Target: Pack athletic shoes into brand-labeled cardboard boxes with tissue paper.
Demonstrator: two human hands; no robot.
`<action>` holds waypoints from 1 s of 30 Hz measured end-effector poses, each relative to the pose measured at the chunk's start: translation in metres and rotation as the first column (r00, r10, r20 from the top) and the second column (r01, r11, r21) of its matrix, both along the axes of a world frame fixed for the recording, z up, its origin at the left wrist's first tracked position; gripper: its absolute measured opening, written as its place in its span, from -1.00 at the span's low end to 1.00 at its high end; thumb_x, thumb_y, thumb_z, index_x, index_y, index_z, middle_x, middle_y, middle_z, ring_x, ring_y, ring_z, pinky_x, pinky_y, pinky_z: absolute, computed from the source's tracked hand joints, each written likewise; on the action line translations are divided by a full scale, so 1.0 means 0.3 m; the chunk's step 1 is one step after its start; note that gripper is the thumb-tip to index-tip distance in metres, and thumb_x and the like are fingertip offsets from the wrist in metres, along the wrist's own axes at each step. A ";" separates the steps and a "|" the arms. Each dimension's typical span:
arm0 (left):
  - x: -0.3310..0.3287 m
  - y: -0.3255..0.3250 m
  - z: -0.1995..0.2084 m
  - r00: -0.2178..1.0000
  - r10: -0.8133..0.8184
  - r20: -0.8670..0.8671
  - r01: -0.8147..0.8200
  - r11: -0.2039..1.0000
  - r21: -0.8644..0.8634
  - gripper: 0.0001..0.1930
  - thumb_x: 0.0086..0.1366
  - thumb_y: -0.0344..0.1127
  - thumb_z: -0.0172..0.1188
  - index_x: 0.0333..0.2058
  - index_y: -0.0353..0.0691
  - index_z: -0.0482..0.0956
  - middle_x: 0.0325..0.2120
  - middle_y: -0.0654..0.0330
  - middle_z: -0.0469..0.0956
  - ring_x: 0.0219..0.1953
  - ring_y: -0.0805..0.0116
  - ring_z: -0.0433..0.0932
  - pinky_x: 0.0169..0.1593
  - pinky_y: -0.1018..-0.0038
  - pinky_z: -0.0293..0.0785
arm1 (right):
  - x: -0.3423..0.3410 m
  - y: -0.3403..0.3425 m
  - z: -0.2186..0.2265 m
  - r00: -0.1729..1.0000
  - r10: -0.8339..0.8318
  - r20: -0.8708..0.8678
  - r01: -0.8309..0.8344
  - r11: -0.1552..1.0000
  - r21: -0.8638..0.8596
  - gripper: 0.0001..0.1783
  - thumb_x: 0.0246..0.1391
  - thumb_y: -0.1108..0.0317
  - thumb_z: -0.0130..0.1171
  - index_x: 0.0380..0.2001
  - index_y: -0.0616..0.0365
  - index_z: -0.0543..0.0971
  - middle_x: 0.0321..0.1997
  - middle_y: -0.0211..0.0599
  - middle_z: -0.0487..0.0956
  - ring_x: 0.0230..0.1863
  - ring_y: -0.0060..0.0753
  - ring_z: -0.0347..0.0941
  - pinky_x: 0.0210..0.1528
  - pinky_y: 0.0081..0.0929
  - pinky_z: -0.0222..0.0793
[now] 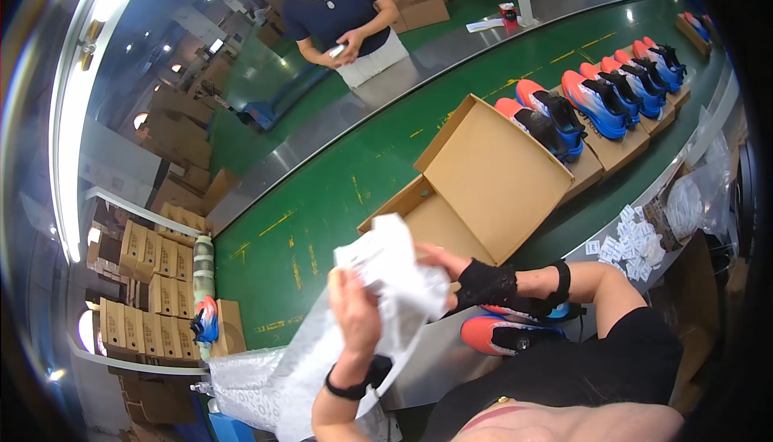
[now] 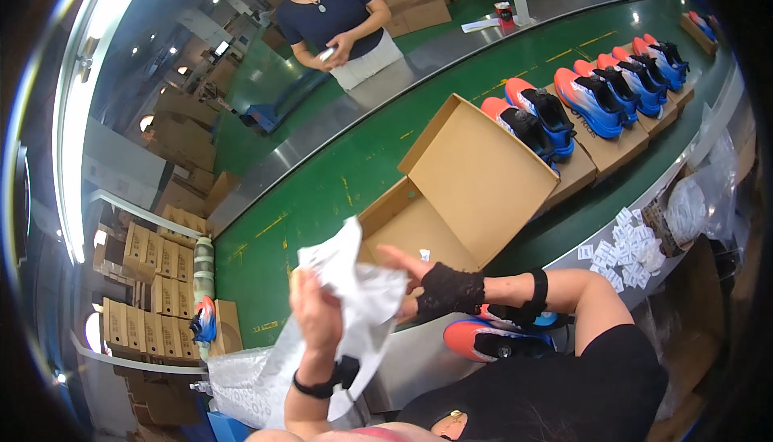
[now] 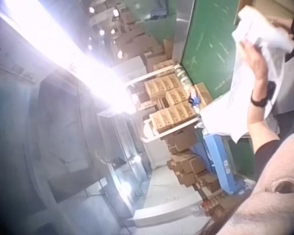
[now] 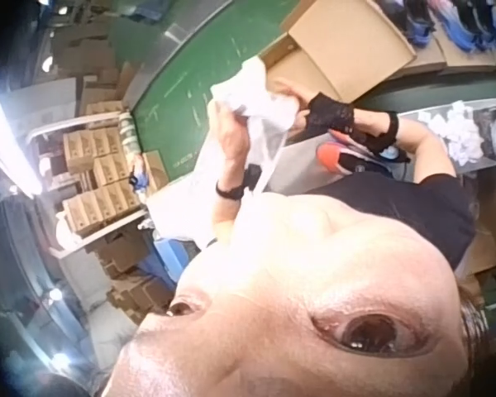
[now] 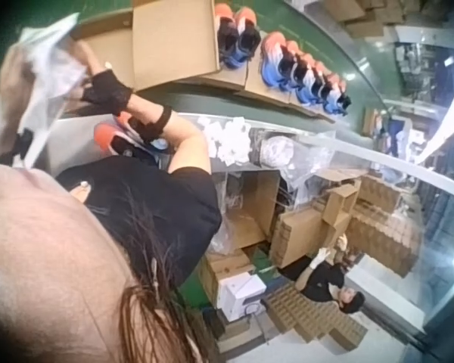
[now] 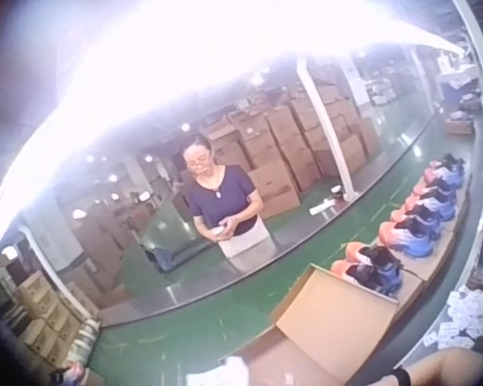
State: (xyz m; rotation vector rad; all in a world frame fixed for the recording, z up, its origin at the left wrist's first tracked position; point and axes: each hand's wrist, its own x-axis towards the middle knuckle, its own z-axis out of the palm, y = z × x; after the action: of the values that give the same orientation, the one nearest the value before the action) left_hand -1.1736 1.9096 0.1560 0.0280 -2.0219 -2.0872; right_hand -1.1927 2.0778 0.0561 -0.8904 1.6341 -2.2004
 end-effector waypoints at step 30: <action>-0.489 -0.915 -0.003 0.805 0.482 -0.346 -0.565 0.443 -0.697 -0.28 0.16 0.02 -0.03 0.12 -0.36 -0.04 0.14 -0.08 -0.04 0.20 0.14 -0.06 0.19 0.38 -0.12 | -0.326 0.802 -0.195 -0.214 -0.975 0.065 0.977 -0.215 -0.010 -0.50 -0.06 0.44 0.04 -0.01 0.26 0.20 -0.08 -0.22 0.37 -0.11 -0.41 0.29 -0.03 -0.55 0.16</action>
State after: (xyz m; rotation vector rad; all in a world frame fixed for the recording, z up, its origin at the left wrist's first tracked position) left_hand -1.3204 1.6353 0.1551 0.3526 -2.2787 -0.7053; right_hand -1.2904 2.3183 -0.0024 1.2453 2.7699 -2.9116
